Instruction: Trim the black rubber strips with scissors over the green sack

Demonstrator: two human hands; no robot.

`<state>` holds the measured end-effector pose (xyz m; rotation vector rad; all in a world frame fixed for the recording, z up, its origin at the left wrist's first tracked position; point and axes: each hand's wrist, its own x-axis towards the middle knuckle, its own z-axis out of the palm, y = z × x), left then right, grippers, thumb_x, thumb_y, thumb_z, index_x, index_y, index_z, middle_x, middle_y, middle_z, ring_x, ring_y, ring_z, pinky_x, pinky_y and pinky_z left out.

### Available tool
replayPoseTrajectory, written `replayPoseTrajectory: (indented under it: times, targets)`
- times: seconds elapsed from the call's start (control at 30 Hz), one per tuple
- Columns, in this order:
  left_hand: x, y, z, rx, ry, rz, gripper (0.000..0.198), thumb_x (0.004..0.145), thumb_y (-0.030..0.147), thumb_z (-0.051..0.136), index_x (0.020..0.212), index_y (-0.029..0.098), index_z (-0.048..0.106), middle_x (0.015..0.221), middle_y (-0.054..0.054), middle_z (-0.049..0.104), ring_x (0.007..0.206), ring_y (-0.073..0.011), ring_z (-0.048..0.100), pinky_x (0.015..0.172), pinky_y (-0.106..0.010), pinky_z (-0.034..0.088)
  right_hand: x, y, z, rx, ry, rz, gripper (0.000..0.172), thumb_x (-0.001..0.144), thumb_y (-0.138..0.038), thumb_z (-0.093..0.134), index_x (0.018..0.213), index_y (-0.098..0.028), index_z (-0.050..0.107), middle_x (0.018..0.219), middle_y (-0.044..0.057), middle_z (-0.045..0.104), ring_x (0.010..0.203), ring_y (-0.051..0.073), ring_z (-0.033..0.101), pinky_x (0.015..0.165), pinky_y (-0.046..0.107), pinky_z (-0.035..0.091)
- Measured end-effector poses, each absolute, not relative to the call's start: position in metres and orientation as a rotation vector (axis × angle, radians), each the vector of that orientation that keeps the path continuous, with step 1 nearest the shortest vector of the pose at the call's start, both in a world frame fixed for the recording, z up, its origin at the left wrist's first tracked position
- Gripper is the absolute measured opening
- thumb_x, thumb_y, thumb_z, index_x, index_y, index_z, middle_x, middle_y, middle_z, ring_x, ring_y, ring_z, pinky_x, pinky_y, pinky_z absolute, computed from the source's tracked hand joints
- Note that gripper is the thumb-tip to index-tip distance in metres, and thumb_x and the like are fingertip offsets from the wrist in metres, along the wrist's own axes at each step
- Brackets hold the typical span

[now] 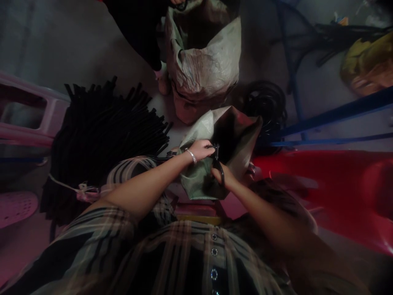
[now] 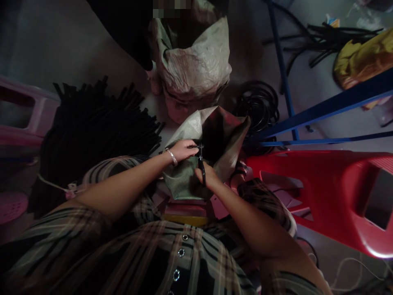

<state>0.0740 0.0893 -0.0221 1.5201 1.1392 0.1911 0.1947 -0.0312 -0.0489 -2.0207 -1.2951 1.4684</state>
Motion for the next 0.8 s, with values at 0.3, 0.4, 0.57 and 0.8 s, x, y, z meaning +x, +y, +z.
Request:
replayPoseTrajectory:
  times: [0.3,0.4,0.57,0.8]
  targets:
    - [0.074,0.088,-0.024,1.677,1.133,0.155,0.020,0.071,0.030,0.056,0.074,0.013,0.065,0.058,0.001,0.056,0.055,-0.0089,0.046,0.054,-0.021,0.037,0.196,-0.028,-0.035,-2.007,-1.326,1.462,0.015,0.073,-0.023,0.047,0.085,-0.017,0.055,0.076,0.001,0.059,0.071,0.014,0.052,0.065,0.023,0.038]
    - [0.075,0.087,-0.022,1.690,1.124,0.144,0.020,0.071,0.030,0.056,0.073,0.013,0.064,0.058,0.001,0.056,0.055,-0.0089,0.045,0.053,-0.021,0.037,0.196,-0.029,-0.035,-2.002,-1.321,1.433,0.016,0.074,-0.024,0.046,0.085,-0.017,0.055,0.077,0.002,0.060,0.071,0.014,0.052,0.065,0.023,0.039]
    - [0.074,0.085,-0.021,1.619,1.095,0.136,0.020,0.073,0.031,0.054,0.074,0.013,0.063,0.055,0.002,0.055,0.050,-0.0079,0.044,0.050,-0.020,0.035,0.196,-0.031,-0.038,-1.991,-1.316,1.414,0.013,0.075,-0.025,0.044,0.080,-0.017,0.054,0.074,0.001,0.059,0.069,0.014,0.052,0.063,0.022,0.038]
    - [0.074,0.086,-0.021,1.556,1.082,0.125,0.020,0.073,0.031,0.053,0.072,0.013,0.060,0.054,0.002,0.054,0.045,-0.0069,0.043,0.045,-0.020,0.033,0.195,-0.032,-0.044,-2.074,-1.312,1.399,0.014,0.075,-0.023,0.044,0.066,-0.017,0.053,0.059,0.001,0.056,0.055,0.012,0.050,0.053,0.020,0.034]
